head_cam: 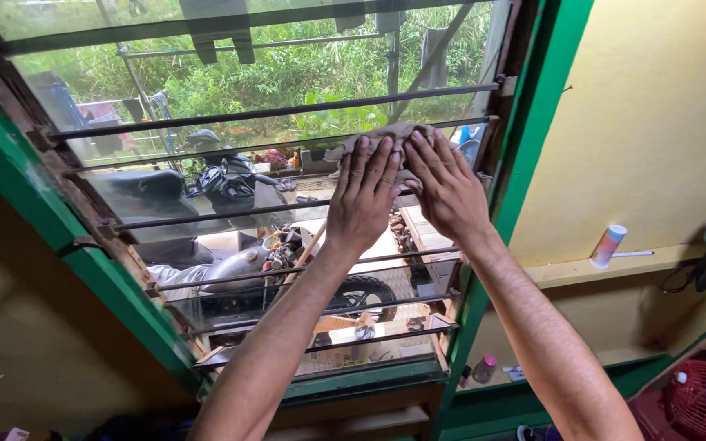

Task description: The person wipes the glass of a window with a cloth, repeatedly folding and repositioning the cloth while cleaning the same area. The window has horizontal metal bars, and the view outside shows a motorcycle and greenery.

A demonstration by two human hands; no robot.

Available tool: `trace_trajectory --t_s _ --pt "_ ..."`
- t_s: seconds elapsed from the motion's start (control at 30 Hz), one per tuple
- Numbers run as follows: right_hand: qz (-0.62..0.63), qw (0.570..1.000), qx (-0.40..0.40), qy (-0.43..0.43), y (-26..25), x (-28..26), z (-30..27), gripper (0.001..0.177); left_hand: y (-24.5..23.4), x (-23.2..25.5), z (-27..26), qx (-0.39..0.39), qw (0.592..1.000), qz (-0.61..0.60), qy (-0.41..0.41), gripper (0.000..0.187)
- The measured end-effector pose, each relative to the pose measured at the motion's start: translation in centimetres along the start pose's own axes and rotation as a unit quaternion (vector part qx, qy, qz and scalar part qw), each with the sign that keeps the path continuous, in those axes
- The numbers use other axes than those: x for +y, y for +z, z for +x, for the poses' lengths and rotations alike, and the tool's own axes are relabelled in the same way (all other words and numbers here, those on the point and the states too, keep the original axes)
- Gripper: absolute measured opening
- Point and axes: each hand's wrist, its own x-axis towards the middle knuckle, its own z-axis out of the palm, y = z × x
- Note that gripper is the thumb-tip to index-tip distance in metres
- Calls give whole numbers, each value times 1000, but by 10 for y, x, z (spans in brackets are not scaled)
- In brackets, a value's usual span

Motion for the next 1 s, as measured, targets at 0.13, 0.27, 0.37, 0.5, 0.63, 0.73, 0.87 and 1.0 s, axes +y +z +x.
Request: trace_trajectory --t_s 0.13,0.27,0.37,0.5,0.63,0.73,0.87,1.0 --pt "-17 1000 -1 7 -11 27 -15 54 11 28 16 -10 1000 -3 5 52" --pt "-14 1000 0 13 -14 43 -24 54 19 47 27 -15 1000 -10 8 51" --pt "1 1000 9 10 -12 37 -23 55 17 41 19 -23 1000 18 9 51" --pt "19 999 36 -1 -5 30 -11 54 13 28 18 -13 1000 13 20 49" --pt "12 998 54 -2 0 14 -3 53 10 17 9 -17 999 35 24 49" --pt "21 998 54 -11 2 4 1 54 1 5 0 -22 998 49 27 49" --pt "42 998 46 -29 8 -7 13 55 -15 -13 -2 -34 997 64 33 46" --pt "47 997 53 -22 14 -35 25 54 -31 -39 -14 -40 997 58 36 44"
